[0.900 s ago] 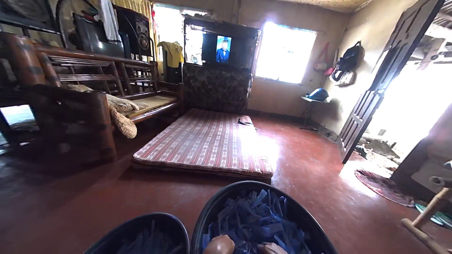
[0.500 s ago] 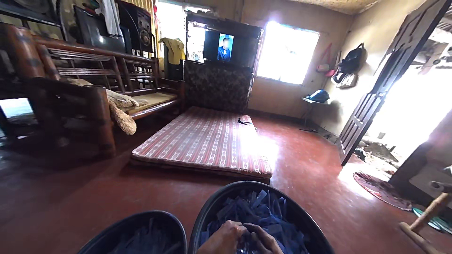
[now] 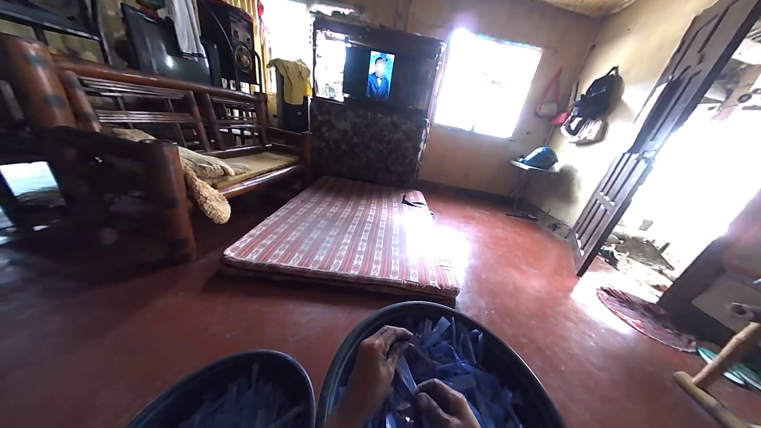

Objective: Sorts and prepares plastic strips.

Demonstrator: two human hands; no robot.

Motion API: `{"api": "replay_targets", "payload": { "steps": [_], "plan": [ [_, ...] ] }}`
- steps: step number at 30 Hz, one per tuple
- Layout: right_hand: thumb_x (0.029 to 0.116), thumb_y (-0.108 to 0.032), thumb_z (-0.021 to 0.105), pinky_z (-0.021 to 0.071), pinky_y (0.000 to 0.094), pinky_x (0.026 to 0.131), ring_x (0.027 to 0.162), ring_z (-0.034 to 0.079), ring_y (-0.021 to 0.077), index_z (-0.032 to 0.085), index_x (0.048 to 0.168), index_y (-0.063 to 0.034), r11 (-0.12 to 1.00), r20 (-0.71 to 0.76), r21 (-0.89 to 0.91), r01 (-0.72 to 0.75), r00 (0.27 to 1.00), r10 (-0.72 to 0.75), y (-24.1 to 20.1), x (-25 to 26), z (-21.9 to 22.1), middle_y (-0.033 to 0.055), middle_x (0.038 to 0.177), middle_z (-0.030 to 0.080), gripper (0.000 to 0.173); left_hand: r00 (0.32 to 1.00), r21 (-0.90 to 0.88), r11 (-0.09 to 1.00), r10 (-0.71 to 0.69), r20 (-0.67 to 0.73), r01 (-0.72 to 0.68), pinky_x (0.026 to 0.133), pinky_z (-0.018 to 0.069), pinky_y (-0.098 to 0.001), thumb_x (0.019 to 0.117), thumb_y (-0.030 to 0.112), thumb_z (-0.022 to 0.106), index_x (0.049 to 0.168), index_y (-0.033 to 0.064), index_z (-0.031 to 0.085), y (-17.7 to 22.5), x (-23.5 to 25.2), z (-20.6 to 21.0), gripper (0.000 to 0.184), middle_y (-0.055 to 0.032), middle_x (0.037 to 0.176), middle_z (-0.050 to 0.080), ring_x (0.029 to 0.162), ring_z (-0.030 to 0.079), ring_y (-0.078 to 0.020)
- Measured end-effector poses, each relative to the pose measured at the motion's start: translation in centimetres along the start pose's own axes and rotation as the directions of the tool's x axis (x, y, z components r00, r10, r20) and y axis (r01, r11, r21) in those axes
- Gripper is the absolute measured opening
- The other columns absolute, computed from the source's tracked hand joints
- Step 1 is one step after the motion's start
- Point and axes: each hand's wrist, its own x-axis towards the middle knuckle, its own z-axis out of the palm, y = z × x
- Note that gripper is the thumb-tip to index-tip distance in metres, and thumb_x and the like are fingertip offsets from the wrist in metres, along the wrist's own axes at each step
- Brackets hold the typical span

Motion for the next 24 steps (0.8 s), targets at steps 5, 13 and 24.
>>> {"api": "replay_targets", "payload": {
  "steps": [5,13,24],
  "plan": [
    [0.0976,0.0,0.057,0.0576,0.0251,0.076,0.077,0.067,0.0037,0.066,0.104,0.0001,1.0,-0.097,0.017,0.013,0.995,-0.011,0.1,0.1,-0.4,-0.0031,0.084,0.071,0.011,0.998,0.094,0.995,0.036,-0.052,-0.031,0.097,0.0564,-0.0308,0.0933,0.007,0.069,0.11,0.0,0.076,0.1,0.0,0.1,0.02,-0.0156,0.116,0.073,0.108,0.071,-0.0215],
    [0.0935,0.005,0.06,0.0561,0.0238,0.069,0.069,0.064,0.0043,0.063,0.099,0.0004,0.997,-0.419,0.08,0.014,0.908,0.021,-0.1,0.2,-0.2,-0.0012,0.077,0.066,0.008,0.968,0.112,0.978,0.154,0.199,-0.178,0.082,0.0616,-0.0437,0.0901,0.007,0.073,0.099,-0.0021,0.075,2.4,-2.4,2.5,0.013,-0.0195,0.105,0.074,0.094,0.075,-0.0305],
    [0.1034,-0.003,0.052,0.0586,0.0264,0.066,0.065,0.066,0.0082,0.059,0.1,0.0001,0.955,-0.497,0.295,-0.039,0.847,0.188,-1.6,0.1,0.6,0.0018,0.075,0.067,0.009,0.938,0.123,0.944,0.275,0.212,-0.305,0.089,0.0603,-0.0388,0.0902,0.005,0.072,0.098,-0.0032,0.075,2.2,-3.0,3.4,0.012,-0.0199,0.106,0.074,0.101,0.074,-0.0315]
  ]
}}
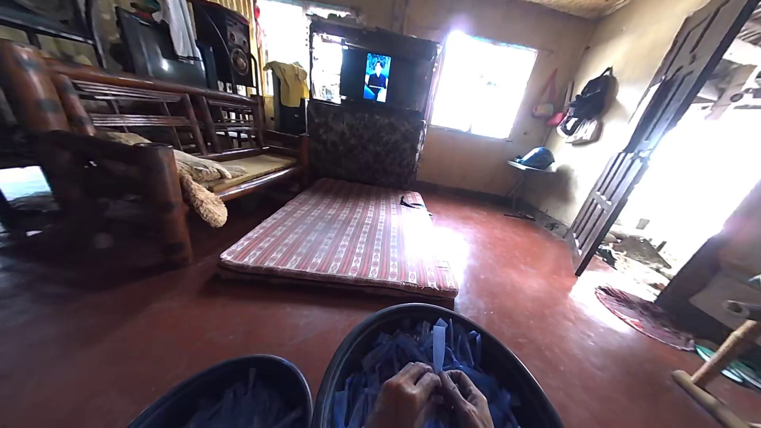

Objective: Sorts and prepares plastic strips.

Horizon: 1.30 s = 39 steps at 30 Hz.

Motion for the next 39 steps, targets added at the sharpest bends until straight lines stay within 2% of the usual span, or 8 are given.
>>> {"api": "replay_targets", "payload": {
  "steps": [7,11,14,19,26,33,36,39],
  "plan": [
    [0.1016,0.0,0.051,0.0627,0.0314,0.075,0.073,0.072,0.0107,0.062,0.106,0.0057,0.973,0.114,-0.15,0.178,0.98,-0.161,0.3,-0.2,-0.4,0.005,0.083,0.071,0.014,0.972,-0.124,0.964,-0.236,0.018,0.236,0.089,0.0599,-0.0413,0.0903,0.002,0.07,0.106,-0.0059,0.075,0.2,0.5,-0.7,0.018,-0.0207,0.102,0.075,0.094,0.075,-0.0302],
    [0.0927,0.002,0.063,0.0607,0.0312,0.079,0.083,0.072,0.0134,0.066,0.112,0.0093,0.766,0.212,-0.448,0.461,0.887,-0.41,0.7,-0.3,-0.6,0.0131,0.095,0.073,0.021,0.946,-0.187,0.929,-0.324,0.002,0.319,0.087,0.0594,-0.0357,0.0902,0.005,0.071,0.102,-0.0028,0.078,-0.3,0.7,-0.8,0.016,-0.017,0.098,0.077,0.091,0.075,-0.0236],
    [0.0872,0.003,0.069,0.061,0.0345,0.08,0.086,0.074,0.0213,0.069,0.109,0.0091,0.62,0.223,-0.564,0.545,0.824,-0.521,1.0,-0.3,-0.5,0.0188,0.099,0.073,0.022,0.922,-0.222,0.896,-0.383,0.053,0.385,0.088,0.0586,-0.0339,0.0917,0.008,0.07,0.103,-0.0012,0.078,-0.1,0.8,-1.1,0.016,-0.015,0.099,0.077,0.091,0.075,-0.02],
    [0.0861,0.005,0.067,0.0604,0.0361,0.08,0.086,0.073,0.0251,0.07,0.106,0.0095,0.567,0.222,-0.605,0.559,0.802,-0.554,0.8,-0.3,-0.5,0.0207,0.099,0.072,0.02,0.917,-0.214,0.892,-0.383,0.11,0.398,0.088,0.0584,-0.0352,0.0914,0.006,0.069,0.105,-0.0019,0.078,0.2,0.8,-1.4,0.018,-0.0161,0.1,0.077,0.092,0.075,-0.0215],
    [0.0814,0.003,0.07,0.0608,0.0382,0.075,0.079,0.073,0.0272,0.071,0.1,0.008,0.377,0.321,-0.675,0.634,0.713,-0.624,1.1,0.0,-0.5,0.0198,0.094,0.072,0.019,0.943,-0.125,0.938,-0.307,0.13,0.323,0.083,0.0591,-0.0385,0.0898,0.004,0.069,0.099,-0.0054,0.077,0.1,0.7,-1.1,0.015,-0.0188,0.093,0.076,0.086,0.075,-0.0269],
    [0.081,0.002,0.07,0.0585,0.0402,0.072,0.075,0.07,0.0246,0.067,0.106,0.0089,0.521,0.275,-0.661,0.54,0.821,-0.501,0.1,-0.4,-0.3,0.0164,0.085,0.071,0.026,0.972,0.025,0.991,-0.135,0.194,0.132,0.079,0.0603,-0.0451,0.0909,0.002,0.065,0.098,-0.01,0.071,0.0,0.5,-1.0,0.016,-0.024,0.093,0.072,0.085,0.074,-0.0353],
    [0.0833,0.001,0.066,0.0559,0.0371,0.072,0.075,0.067,0.0188,0.065,0.111,0.0083,0.678,0.216,-0.604,0.419,0.905,-0.367,-0.2,-0.3,-0.4,0.0136,0.086,0.069,0.029,0.978,0.048,0.994,-0.102,0.183,0.095,0.075,0.0606,-0.0438,0.0895,0.003,0.066,0.095,-0.0093,0.071,0.1,0.4,-0.9,0.015,-0.0232,0.089,0.071,0.08,0.073,-0.0346],
    [0.0844,0.003,0.062,0.0539,0.0284,0.068,0.069,0.062,0.0082,0.06,0.111,0.0069,0.867,0.153,-0.427,0.256,0.966,-0.21,-0.3,0.2,-0.5,0.0047,0.08,0.064,0.027,0.986,0.045,0.997,-0.062,0.155,0.055,0.074,0.0609,-0.0417,0.0876,0.002,0.067,0.092,-0.0089,0.071,0.3,0.4,-0.6,0.013,-0.0226,0.087,0.071,0.079,0.074,-0.0335]
  ]
}}
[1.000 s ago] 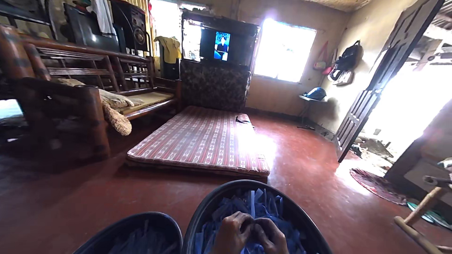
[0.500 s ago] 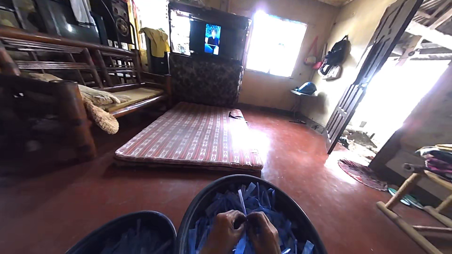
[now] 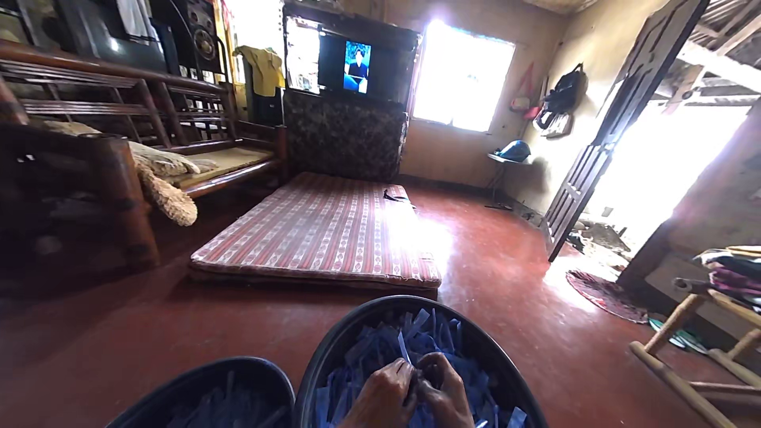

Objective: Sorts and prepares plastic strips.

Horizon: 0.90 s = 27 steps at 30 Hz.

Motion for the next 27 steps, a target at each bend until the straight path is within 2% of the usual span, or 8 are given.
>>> {"api": "replay_targets", "payload": {
  "steps": [4,8,10,13,15,17,23,27],
  "plan": [
    [0.087,0.007,0.052,0.0547,0.0247,0.062,0.062,0.062,0.0071,0.055,0.109,0.0038,0.919,0.035,0.338,-0.202,0.979,0.202,-0.2,0.1,0.0,0.0019,0.076,0.064,0.022,0.996,0.01,0.998,0.067,-0.058,-0.066,0.073,0.0612,-0.0383,0.0864,0.002,0.068,0.091,-0.0071,0.071,0.0,-0.1,0.4,0.011,-0.0206,0.085,0.071,0.077,0.074,-0.0305],
    [0.0913,0.007,0.046,0.0559,0.0263,0.059,0.059,0.062,0.0096,0.052,0.106,-0.0004,0.807,0.082,0.495,-0.323,0.942,0.327,-0.2,0.2,-0.1,0.0019,0.072,0.063,0.017,0.99,-0.003,0.993,0.117,-0.081,-0.117,0.073,0.0614,-0.0364,0.089,0.003,0.067,0.091,-0.0066,0.071,-0.4,-0.2,0.8,0.011,-0.0194,0.085,0.071,0.078,0.074,-0.0289],
    [0.0897,0.007,0.048,0.0558,0.0261,0.062,0.062,0.063,0.0089,0.052,0.107,0.001,0.856,0.08,0.433,-0.281,0.958,0.274,0.2,0.2,-0.2,0.0022,0.076,0.063,0.019,0.993,-0.017,0.995,0.096,-0.072,-0.097,0.072,0.0614,-0.037,0.0882,0.003,0.068,0.091,-0.006,0.071,-0.5,-0.2,0.8,0.01,-0.0189,0.085,0.071,0.077,0.074,-0.0287],
    [0.0887,0.003,0.062,0.0583,0.0314,0.077,0.082,0.068,0.0132,0.061,0.116,0.0098,0.996,0.065,0.024,0.088,0.994,-0.089,1.3,0.3,-0.9,0.0109,0.095,0.069,0.028,1.0,-0.073,0.997,-0.022,-0.002,0.022,0.076,0.0609,-0.042,0.0887,0.002,0.067,0.097,-0.0079,0.071,-0.5,-0.1,0.0,0.014,-0.0219,0.091,0.072,0.081,0.074,-0.0319],
    [0.0883,0.003,0.066,0.0601,0.0354,0.08,0.088,0.072,0.0196,0.065,0.114,0.0102,0.952,0.109,-0.15,0.265,0.962,-0.251,1.3,0.2,-1.0,0.0173,0.101,0.072,0.027,0.995,-0.113,0.99,-0.082,0.059,0.088,0.08,0.0596,-0.0442,0.0892,0.001,0.066,0.101,-0.0101,0.071,-0.7,0.1,-0.6,0.017,-0.024,0.095,0.072,0.085,0.073,-0.0345],
    [0.0863,0.004,0.067,0.0602,0.0367,0.08,0.086,0.073,0.0222,0.067,0.111,0.0101,0.919,0.125,-0.216,0.329,0.943,-0.308,1.2,0.1,-0.9,0.0189,0.098,0.073,0.026,0.992,-0.121,0.988,-0.089,0.09,0.1,0.081,0.0591,-0.0445,0.0883,0.0,0.066,0.099,-0.0107,0.071,-0.9,0.1,-0.8,0.016,-0.0247,0.094,0.072,0.085,0.073,-0.0352],
    [0.087,0.001,0.066,0.0574,0.0384,0.077,0.08,0.07,0.0214,0.063,0.117,0.0111,0.927,0.199,-0.239,0.288,0.949,-0.244,1.1,0.1,-1.0,0.0173,0.091,0.071,0.032,0.985,-0.058,0.994,-0.078,0.156,0.088,0.078,0.0588,-0.0491,0.0911,0.004,0.065,0.101,-0.0091,0.07,-1.0,0.0,-0.8,0.017,-0.0244,0.097,0.07,0.086,0.072,-0.037],
    [0.0855,0.002,0.064,0.0546,0.0315,0.071,0.074,0.064,0.0115,0.056,0.121,0.0085,0.987,0.163,-0.105,0.119,0.981,-0.101,0.7,0.2,-0.9,0.008,0.086,0.067,0.037,0.999,-0.021,1.0,0.01,0.052,-0.009,0.079,0.0606,-0.0456,0.0911,0.006,0.067,0.099,-0.0064,0.072,-0.9,0.1,-0.3,0.015,-0.0225,0.102,0.07,0.093,0.072,-0.0355]
  ]
}}
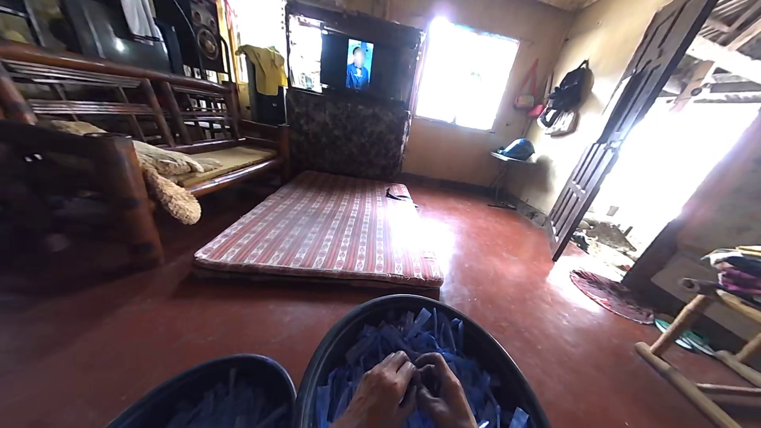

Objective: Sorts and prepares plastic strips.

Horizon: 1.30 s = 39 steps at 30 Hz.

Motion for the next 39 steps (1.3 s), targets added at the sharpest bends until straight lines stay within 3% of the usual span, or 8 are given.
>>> {"api": "replay_targets", "payload": {
  "steps": [3,7,9,14,22,28,37,39],
  "plan": [
    [0.0851,0.005,0.061,0.0555,0.0262,0.069,0.072,0.064,0.0059,0.052,0.12,0.006,0.97,-0.043,0.223,-0.097,0.993,0.109,-0.4,0.1,0.0,0.0013,0.083,0.065,0.036,0.994,0.01,0.998,0.065,-0.085,-0.065,0.078,0.0613,-0.0418,0.0905,0.006,0.067,0.096,-0.0056,0.071,0.2,0.0,0.6,0.014,-0.0213,0.1,0.071,0.091,0.073,-0.0331],
    [0.0843,0.007,0.055,0.0559,0.0283,0.064,0.067,0.064,0.0104,0.05,0.12,0.0058,0.877,-0.073,0.418,-0.236,0.954,0.291,0.0,0.4,-0.1,0.0052,0.082,0.065,0.036,0.999,-0.034,0.999,0.018,-0.035,-0.019,0.08,0.0604,-0.0441,0.0926,0.005,0.065,0.098,-0.005,0.071,0.6,0.0,0.6,0.012,-0.0215,0.101,0.071,0.092,0.072,-0.0338],
    [0.0853,0.007,0.057,0.0543,0.0286,0.061,0.064,0.061,0.0113,0.051,0.121,0.0075,0.917,-0.109,0.303,-0.26,0.946,0.304,0.3,0.4,-0.1,0.007,0.081,0.063,0.036,1.0,-0.01,1.0,-0.021,0.021,0.022,0.081,0.059,-0.0498,0.0937,0.005,0.065,0.1,-0.0053,0.072,0.6,0.0,0.4,0.014,-0.023,0.103,0.071,0.094,0.072,-0.0379],
    [0.0872,0.0,0.062,0.0558,0.0411,0.073,0.076,0.066,0.0201,0.054,0.126,0.007,0.958,-0.116,0.035,-0.285,0.951,0.287,0.3,0.3,0.1,0.0127,0.09,0.068,0.04,0.998,0.117,0.992,0.056,-0.009,-0.055,0.078,0.0593,-0.0506,0.0901,0.01,0.072,0.103,-0.0006,0.076,0.4,-0.3,0.6,0.017,-0.0199,0.101,0.073,0.094,0.073,-0.0368],
    [0.0865,0.003,0.058,0.0537,0.0302,0.064,0.066,0.061,0.0114,0.053,0.121,0.007,0.953,-0.057,0.148,-0.265,0.96,0.276,0.1,0.2,0.2,0.0072,0.084,0.064,0.035,0.992,0.333,0.94,0.105,-0.076,-0.074,0.071,0.0598,-0.044,0.087,0.005,0.072,0.088,0.0029,0.077,-0.3,-0.5,1.4,0.006,-0.0138,0.089,0.075,0.083,0.075,-0.0293],
    [0.0876,0.001,0.064,0.0572,0.044,0.077,0.081,0.07,0.0276,0.064,0.118,0.0096,0.965,-0.062,-0.264,-0.011,0.998,-0.006,-0.8,-0.6,0.5,0.0188,0.091,0.071,0.032,0.994,0.374,0.925,0.101,-0.052,-0.074,0.071,0.0588,-0.0448,0.0841,0.003,0.072,0.085,0.0025,0.076,-0.1,-0.5,1.2,0.005,-0.0141,0.087,0.074,0.082,0.074,-0.03],
    [0.0885,0.005,0.056,0.0532,0.0273,0.065,0.067,0.061,0.0082,0.059,0.114,0.0062,0.965,-0.098,0.174,-0.195,0.972,0.214,0.4,0.4,-0.5,0.0045,0.081,0.064,0.026,0.995,0.001,1.0,0.006,-0.098,-0.006,0.079,0.0592,-0.0483,0.0894,0.006,0.07,0.093,0.0033,0.078,0.8,-0.1,-0.1,0.01,-0.0138,0.102,0.076,0.093,0.074,-0.0302],
    [0.0872,0.003,0.055,0.0509,0.0301,0.065,0.067,0.058,0.0101,0.06,0.114,0.0059,0.97,-0.135,0.107,-0.218,0.963,0.232,0.4,0.4,-0.5,0.0055,0.081,0.062,0.028,1.0,-0.003,1.0,-0.023,-0.013,0.023,0.08,0.0578,-0.0515,0.0912,0.006,0.069,0.097,0.0013,0.077,0.8,-0.1,-0.2,0.011,-0.0165,0.105,0.075,0.095,0.073,-0.0337]
  ]
}}
